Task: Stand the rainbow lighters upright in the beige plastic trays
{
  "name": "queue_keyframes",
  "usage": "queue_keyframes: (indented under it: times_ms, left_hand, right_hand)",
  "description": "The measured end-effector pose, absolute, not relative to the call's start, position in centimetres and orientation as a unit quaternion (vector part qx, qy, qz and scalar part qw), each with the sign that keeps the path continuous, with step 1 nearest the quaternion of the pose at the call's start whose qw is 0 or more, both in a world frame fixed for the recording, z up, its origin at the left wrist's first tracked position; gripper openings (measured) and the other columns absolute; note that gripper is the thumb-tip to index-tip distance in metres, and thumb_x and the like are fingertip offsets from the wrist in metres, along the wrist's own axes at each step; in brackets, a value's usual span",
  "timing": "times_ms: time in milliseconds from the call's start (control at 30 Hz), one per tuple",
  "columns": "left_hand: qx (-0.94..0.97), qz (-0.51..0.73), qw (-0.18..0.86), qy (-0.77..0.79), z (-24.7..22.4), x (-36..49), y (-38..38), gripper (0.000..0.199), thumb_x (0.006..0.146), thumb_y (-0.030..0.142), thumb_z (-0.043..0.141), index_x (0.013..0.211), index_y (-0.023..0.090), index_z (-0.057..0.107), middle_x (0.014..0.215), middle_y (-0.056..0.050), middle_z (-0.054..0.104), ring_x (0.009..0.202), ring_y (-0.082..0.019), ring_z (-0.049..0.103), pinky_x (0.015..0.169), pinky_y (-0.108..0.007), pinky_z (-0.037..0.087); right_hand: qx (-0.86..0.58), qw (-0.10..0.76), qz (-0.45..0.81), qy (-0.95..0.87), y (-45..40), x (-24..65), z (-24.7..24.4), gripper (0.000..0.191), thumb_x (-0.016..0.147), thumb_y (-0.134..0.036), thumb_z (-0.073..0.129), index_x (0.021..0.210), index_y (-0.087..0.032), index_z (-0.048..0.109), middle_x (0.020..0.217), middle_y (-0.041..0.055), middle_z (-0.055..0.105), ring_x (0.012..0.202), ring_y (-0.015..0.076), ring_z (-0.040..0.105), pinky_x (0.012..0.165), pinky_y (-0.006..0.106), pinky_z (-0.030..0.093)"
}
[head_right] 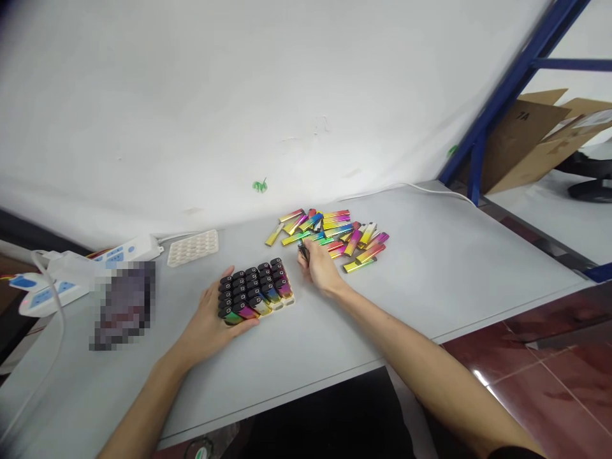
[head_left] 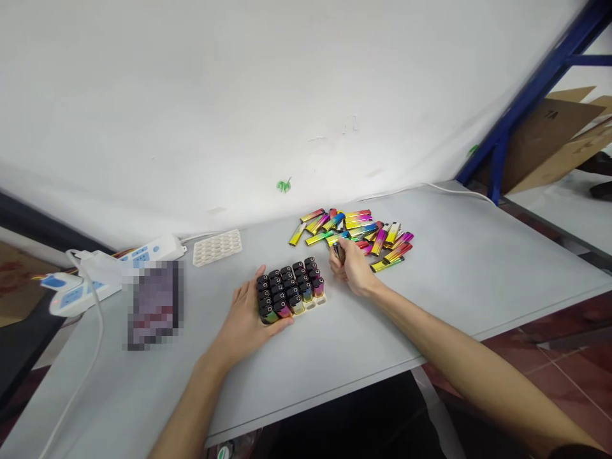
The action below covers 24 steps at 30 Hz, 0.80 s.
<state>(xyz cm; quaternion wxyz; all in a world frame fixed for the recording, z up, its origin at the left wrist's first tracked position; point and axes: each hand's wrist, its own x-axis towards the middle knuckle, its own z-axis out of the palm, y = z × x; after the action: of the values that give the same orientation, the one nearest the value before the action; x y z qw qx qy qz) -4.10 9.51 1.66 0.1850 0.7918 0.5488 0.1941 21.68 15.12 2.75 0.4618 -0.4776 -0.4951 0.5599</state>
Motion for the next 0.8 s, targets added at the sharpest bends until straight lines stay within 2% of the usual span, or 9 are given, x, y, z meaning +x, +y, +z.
queue_keyframes:
  times_ms: [200,433,567,633,700,800]
  left_hand:
    - [0.786,0.193,0.192,0.556,2.02,-3.94,9.48,0.089,0.076,0.054,0.071,0.149,0.028,0.027,0.151,-0.014,0.043,0.144,-0.038,0.034,0.117,-0.059,0.027]
    - [0.779,0.211,0.193,0.557,2.23,-3.82,9.41,0.091,0.073,0.052,0.074,0.149,0.026,0.03,0.145,-0.014,0.05,0.141,-0.037,0.04,0.116,-0.058,0.031]
    - [0.776,0.209,0.198,0.562,2.31,-3.75,9.36,0.098,0.073,0.053,0.075,0.152,0.024,0.025,0.147,-0.014,0.048,0.141,-0.038,0.039,0.115,-0.057,0.031]
    - [0.778,0.207,0.197,0.559,2.26,-3.78,9.37,0.101,0.074,0.052,0.075,0.154,0.024,0.02,0.149,-0.014,0.045,0.141,-0.037,0.038,0.116,-0.056,0.029]
    - [0.783,0.208,0.197,0.553,2.15,-3.9,9.4,0.103,0.074,0.052,0.075,0.155,0.025,0.016,0.151,-0.014,0.043,0.142,-0.036,0.038,0.116,-0.056,0.028]
    - [0.788,0.204,0.204,0.543,1.99,-4.17,9.45,0.105,0.074,0.054,0.075,0.155,0.026,0.014,0.154,-0.015,0.039,0.143,-0.036,0.035,0.117,-0.056,0.026]
  right_hand:
    - [-0.452,0.485,0.625,-0.413,15.19,21.52,2.72,0.061,0.09,-0.07,0.035,0.052,-0.024,0.029,0.044,-0.0074,0.018,0.04,0.0078,0.011,0.041,0.024,0.01]
    - [-0.444,0.486,0.63,-0.412,15.31,21.64,2.45,0.055,0.095,-0.055,0.033,0.05,-0.023,0.031,0.044,-0.0072,0.017,0.041,0.0079,0.008,0.041,0.024,0.009]
    - [-0.473,0.482,0.61,-0.415,15.44,21.61,1.93,0.056,0.094,-0.062,0.031,0.053,-0.023,0.033,0.045,-0.0075,0.018,0.041,0.0081,0.011,0.041,0.024,0.011]
    - [-0.478,0.483,0.594,-0.431,15.47,21.61,1.76,0.058,0.093,-0.069,0.029,0.061,-0.022,0.043,0.048,-0.0077,0.021,0.041,0.0089,0.016,0.041,0.024,0.015]
    - [-0.474,0.486,0.554,-0.481,15.41,21.69,1.83,0.058,0.092,-0.072,0.03,0.076,-0.021,0.053,0.055,-0.0064,0.031,0.045,0.0103,0.027,0.044,0.024,0.025]
    - [-0.486,0.466,0.426,-0.604,15.05,22.21,2.56,0.046,0.092,-0.064,0.045,0.088,-0.02,0.059,0.075,-0.001,0.051,0.066,0.0141,0.049,0.062,0.028,0.042]
